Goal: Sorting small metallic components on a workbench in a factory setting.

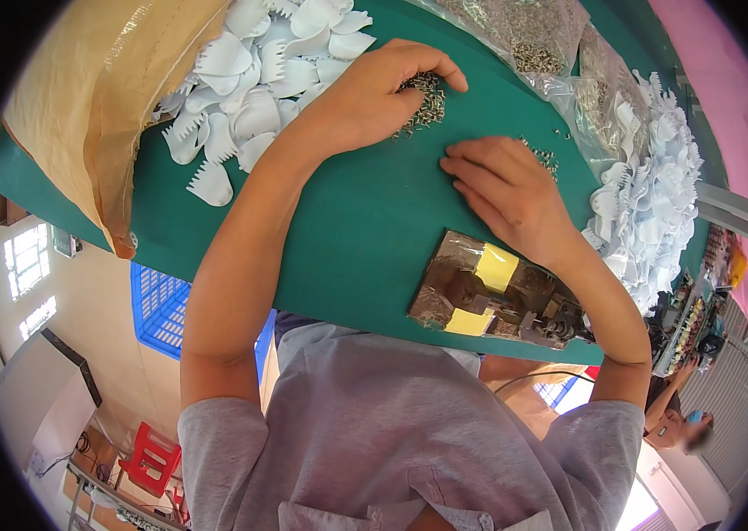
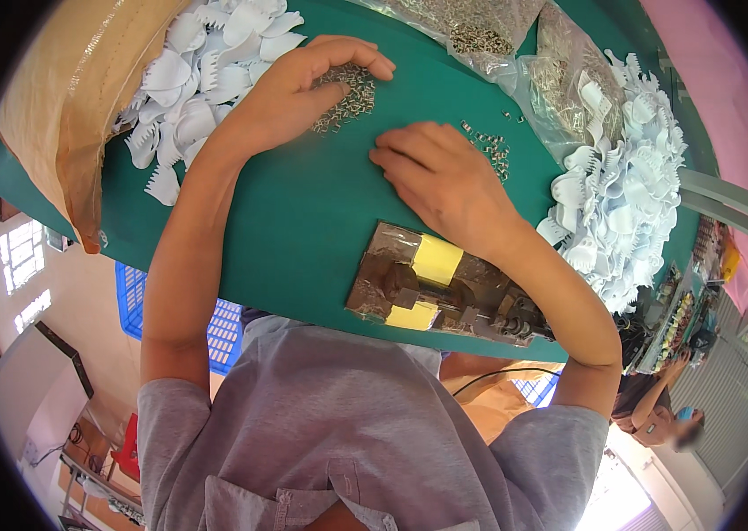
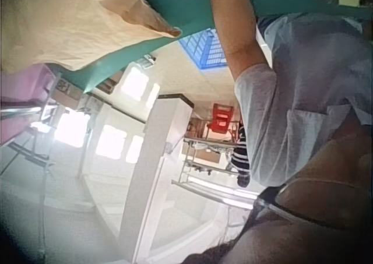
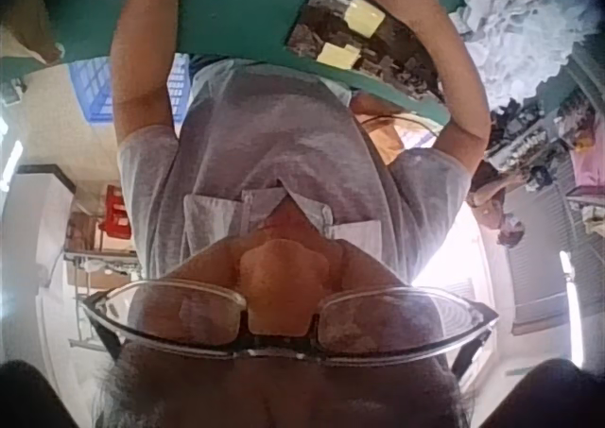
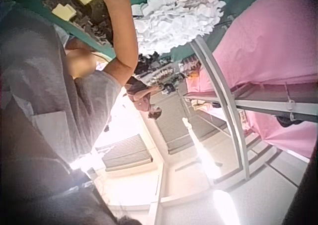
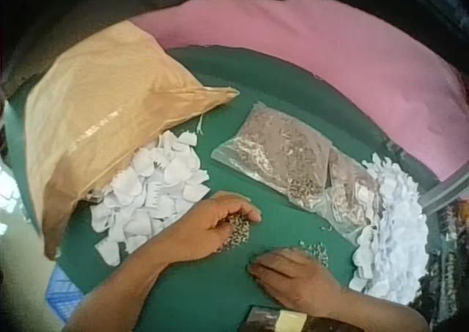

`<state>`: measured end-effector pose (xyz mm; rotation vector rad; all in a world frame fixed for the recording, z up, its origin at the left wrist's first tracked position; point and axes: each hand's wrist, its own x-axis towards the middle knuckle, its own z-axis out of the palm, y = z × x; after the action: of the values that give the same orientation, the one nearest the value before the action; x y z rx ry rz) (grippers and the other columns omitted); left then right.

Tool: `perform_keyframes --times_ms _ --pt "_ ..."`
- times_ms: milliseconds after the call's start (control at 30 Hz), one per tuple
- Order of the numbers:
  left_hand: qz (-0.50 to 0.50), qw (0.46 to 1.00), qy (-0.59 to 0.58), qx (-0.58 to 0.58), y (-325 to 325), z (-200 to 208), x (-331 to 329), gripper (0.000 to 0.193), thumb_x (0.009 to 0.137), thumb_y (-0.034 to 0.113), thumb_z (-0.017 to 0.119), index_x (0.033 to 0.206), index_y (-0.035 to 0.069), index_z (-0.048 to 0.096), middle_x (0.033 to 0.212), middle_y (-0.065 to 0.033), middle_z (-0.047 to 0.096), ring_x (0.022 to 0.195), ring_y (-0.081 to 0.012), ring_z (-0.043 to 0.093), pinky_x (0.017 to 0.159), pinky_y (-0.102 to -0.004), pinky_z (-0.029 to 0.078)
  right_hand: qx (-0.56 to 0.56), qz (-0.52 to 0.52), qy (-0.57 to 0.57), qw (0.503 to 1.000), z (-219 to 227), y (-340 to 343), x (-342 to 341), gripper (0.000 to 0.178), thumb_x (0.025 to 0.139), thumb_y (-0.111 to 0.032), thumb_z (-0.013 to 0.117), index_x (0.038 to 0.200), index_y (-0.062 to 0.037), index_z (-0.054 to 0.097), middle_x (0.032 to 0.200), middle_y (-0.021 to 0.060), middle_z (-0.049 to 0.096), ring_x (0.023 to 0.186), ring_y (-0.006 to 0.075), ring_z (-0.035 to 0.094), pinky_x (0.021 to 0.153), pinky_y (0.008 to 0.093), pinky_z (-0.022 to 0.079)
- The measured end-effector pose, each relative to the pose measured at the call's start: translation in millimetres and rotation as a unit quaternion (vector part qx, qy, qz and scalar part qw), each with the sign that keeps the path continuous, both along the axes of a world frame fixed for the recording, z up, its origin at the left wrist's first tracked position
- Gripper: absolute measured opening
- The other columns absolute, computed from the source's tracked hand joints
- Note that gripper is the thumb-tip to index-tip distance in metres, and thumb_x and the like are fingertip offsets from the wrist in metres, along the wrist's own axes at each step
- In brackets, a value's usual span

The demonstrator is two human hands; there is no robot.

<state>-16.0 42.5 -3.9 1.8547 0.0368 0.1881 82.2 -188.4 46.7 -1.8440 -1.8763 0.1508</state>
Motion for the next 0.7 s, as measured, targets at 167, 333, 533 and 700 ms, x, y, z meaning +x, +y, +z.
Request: perform_keyframes --times_ms 167,333,533,700 --pt "-0.002 0.999 -0.021 0.042 3.2 -2.8 -1.5 0.046 0.090 -0.015 0.051 0.127 0.004 0.071 0.134 -0.0072 0.068 0.133 -0.0196 0.062 0.115 -0.0331 0.046 -0.057 0.065 -0.043 0.995 19.4 -22.5 20.5 0.013 0.085 -0.007 0.080 0.096 -0.0027 0.075 0.100 0.0077 0.070 0.093 0.0263 0.066 0.082 0.0412 0.053" --pt "0.004 1.000 -0.002 0.007 0.5 2.1 -1.3 0.048 0.090 -0.015 0.052 0.130 0.004 0.070 0.136 -0.0080 0.066 0.133 -0.0196 0.061 0.114 -0.0339 0.048 0.006 -0.121 0.053 0.991 -2.0 8.6 19.5 0.022 0.088 -0.013 0.082 0.107 -0.0058 0.076 0.100 0.0069 0.072 0.091 0.0289 0.066 0.081 0.0414 0.055" --pt "-0.003 1.000 -0.013 -0.011 -0.5 -1.3 0.3 0.047 0.092 -0.014 0.053 0.131 0.004 0.070 0.136 -0.0086 0.065 0.130 -0.0204 0.063 0.113 -0.0339 0.049 0.030 -0.127 0.030 0.991 -15.8 38.1 12.9 0.023 0.089 -0.012 0.082 0.111 -0.0079 0.076 0.100 0.0075 0.069 0.097 0.0297 0.067 0.081 0.0427 0.057" --pt "0.004 1.000 -0.006 0.007 -0.5 2.4 -2.0 0.045 0.091 -0.013 0.054 0.130 0.004 0.070 0.136 -0.0079 0.066 0.134 -0.0210 0.060 0.115 -0.0354 0.047 0.030 -0.095 0.015 0.995 -18.5 23.0 17.1 0.018 0.090 -0.008 0.081 0.107 -0.0071 0.075 0.098 0.0075 0.069 0.094 0.0293 0.068 0.079 0.0416 0.057"
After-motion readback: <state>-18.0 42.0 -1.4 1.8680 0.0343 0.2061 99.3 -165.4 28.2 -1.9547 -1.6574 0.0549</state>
